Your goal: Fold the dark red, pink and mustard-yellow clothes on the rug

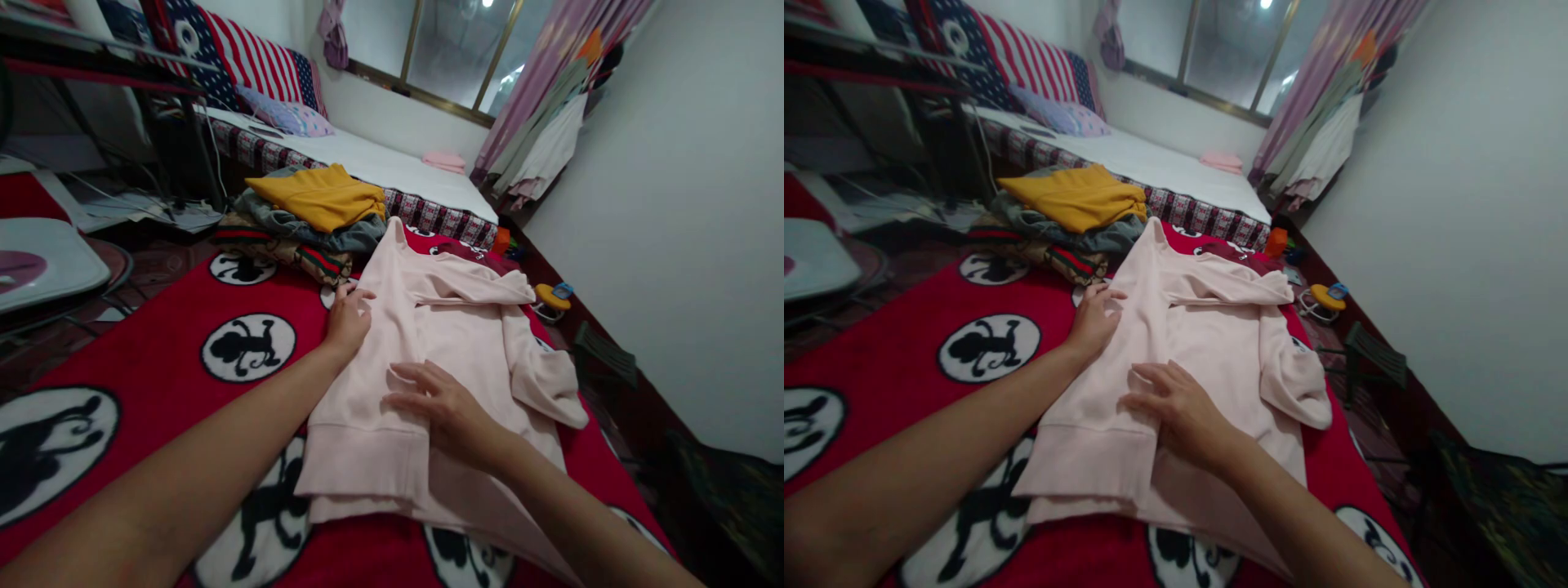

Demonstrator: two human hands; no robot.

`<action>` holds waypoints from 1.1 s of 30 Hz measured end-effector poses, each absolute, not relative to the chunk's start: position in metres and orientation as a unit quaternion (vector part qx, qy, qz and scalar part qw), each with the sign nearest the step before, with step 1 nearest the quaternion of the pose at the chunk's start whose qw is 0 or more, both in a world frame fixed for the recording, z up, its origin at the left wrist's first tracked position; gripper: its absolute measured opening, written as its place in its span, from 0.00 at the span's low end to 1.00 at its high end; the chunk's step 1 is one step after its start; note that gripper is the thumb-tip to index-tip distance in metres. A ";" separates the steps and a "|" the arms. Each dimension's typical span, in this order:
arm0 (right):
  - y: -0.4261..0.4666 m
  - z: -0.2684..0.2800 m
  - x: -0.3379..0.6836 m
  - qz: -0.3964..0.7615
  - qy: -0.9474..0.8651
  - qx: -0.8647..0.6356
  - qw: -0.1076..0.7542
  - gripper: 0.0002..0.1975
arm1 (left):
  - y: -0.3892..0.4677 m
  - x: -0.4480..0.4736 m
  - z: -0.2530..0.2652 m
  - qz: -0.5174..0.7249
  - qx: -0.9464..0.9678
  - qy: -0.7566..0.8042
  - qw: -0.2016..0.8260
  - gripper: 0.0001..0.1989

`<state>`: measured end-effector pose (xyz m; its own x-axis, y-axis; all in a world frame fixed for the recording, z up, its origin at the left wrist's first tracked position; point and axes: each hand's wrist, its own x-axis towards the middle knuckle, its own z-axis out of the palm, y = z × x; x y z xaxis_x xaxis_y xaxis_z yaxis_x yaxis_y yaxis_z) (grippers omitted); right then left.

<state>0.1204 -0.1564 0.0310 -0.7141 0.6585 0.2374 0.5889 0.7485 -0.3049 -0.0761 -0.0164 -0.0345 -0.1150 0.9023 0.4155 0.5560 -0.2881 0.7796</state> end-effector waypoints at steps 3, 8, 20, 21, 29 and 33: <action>-0.162 0.033 0.121 0.147 -0.895 -0.356 0.226 0.18 | -0.018 -0.079 -0.033 0.470 0.651 0.572 0.168 0.16; -0.183 0.022 0.118 0.164 -0.891 -0.356 0.230 0.24 | -0.040 -0.075 -0.019 0.434 0.724 0.532 0.061 0.14; -0.259 0.008 0.167 0.014 -0.867 -0.403 0.292 0.09 | -0.044 -0.063 -0.034 0.301 0.848 0.406 0.162 0.26; -0.263 0.007 0.167 0.017 -0.878 -0.398 0.267 0.13 | -0.044 -0.063 -0.033 0.295 0.851 0.405 0.157 0.26; -0.269 -0.006 0.153 -0.008 -0.865 -0.439 0.243 0.11 | -0.047 -0.062 -0.032 0.273 0.864 0.403 0.129 0.27; -0.266 0.009 0.158 0.066 -0.860 -0.476 0.172 0.12 | -0.054 -0.062 -0.029 0.208 0.879 0.417 0.101 0.36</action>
<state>0.1575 -0.2659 0.0088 -0.4876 0.8413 0.2333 0.7961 0.5382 -0.2766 -0.0620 -0.0537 -0.0285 0.5657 0.7750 0.2818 0.6904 -0.6320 0.3521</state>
